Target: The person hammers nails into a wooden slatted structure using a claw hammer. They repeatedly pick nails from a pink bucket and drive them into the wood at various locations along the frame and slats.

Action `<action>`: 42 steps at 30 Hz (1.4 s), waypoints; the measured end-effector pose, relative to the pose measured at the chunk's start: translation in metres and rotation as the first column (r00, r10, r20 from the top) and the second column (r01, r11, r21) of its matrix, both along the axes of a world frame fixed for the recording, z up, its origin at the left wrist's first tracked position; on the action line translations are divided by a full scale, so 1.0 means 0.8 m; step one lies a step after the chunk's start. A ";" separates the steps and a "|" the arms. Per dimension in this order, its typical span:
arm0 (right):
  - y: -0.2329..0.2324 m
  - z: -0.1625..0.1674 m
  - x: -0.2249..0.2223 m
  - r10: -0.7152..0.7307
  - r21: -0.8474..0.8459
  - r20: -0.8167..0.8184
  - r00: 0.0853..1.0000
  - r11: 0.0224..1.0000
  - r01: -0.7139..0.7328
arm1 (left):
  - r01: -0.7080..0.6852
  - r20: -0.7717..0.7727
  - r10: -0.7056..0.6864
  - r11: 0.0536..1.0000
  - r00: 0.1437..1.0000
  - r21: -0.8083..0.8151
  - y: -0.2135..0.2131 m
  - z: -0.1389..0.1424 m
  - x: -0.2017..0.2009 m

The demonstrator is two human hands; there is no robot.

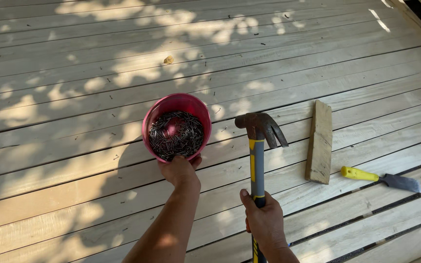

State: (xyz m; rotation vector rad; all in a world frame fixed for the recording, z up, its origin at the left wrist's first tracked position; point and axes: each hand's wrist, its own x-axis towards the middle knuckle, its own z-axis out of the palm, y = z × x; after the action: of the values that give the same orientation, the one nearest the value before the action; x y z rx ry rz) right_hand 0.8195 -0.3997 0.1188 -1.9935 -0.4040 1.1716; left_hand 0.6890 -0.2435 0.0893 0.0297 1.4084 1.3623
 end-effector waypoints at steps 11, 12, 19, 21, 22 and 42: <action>0.019 -0.003 0.186 -0.112 -0.061 -0.047 0.993 0.992 0.109 | 0.200 -0.079 -0.196 0.979 0.977 0.045 0.032 0.024 0.209; 0.018 -0.006 0.197 -0.106 -0.063 -0.046 0.993 0.993 0.103 | 0.230 -0.081 -0.228 0.973 0.970 0.019 0.031 0.023 0.226; 0.014 -0.030 0.248 -0.100 -0.079 0.045 0.994 0.991 0.104 | 0.320 -0.039 -0.321 0.947 0.946 -0.036 0.049 -0.016 0.304; 0.012 -0.036 0.257 -0.137 -0.082 -0.005 0.990 0.987 0.137 | 0.321 -0.005 -0.322 0.946 0.947 -0.034 0.049 -0.032 0.315; 0.014 -0.038 0.263 -0.149 -0.072 -0.026 0.988 0.987 0.147 | 0.313 0.016 -0.313 0.949 0.950 -0.025 0.055 -0.038 0.317; 0.014 -0.035 0.310 -0.206 -0.117 -0.003 0.979 0.972 0.204 | 0.928 -0.348 -0.907 0.316 0.236 -0.195 0.011 -0.094 0.392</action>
State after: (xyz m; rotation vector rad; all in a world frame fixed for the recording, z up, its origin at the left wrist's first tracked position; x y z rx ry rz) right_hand 1.0678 -0.3887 0.0911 -2.0687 -0.1201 1.0997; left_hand 1.0029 -0.2343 0.0144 1.1105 1.2677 0.3206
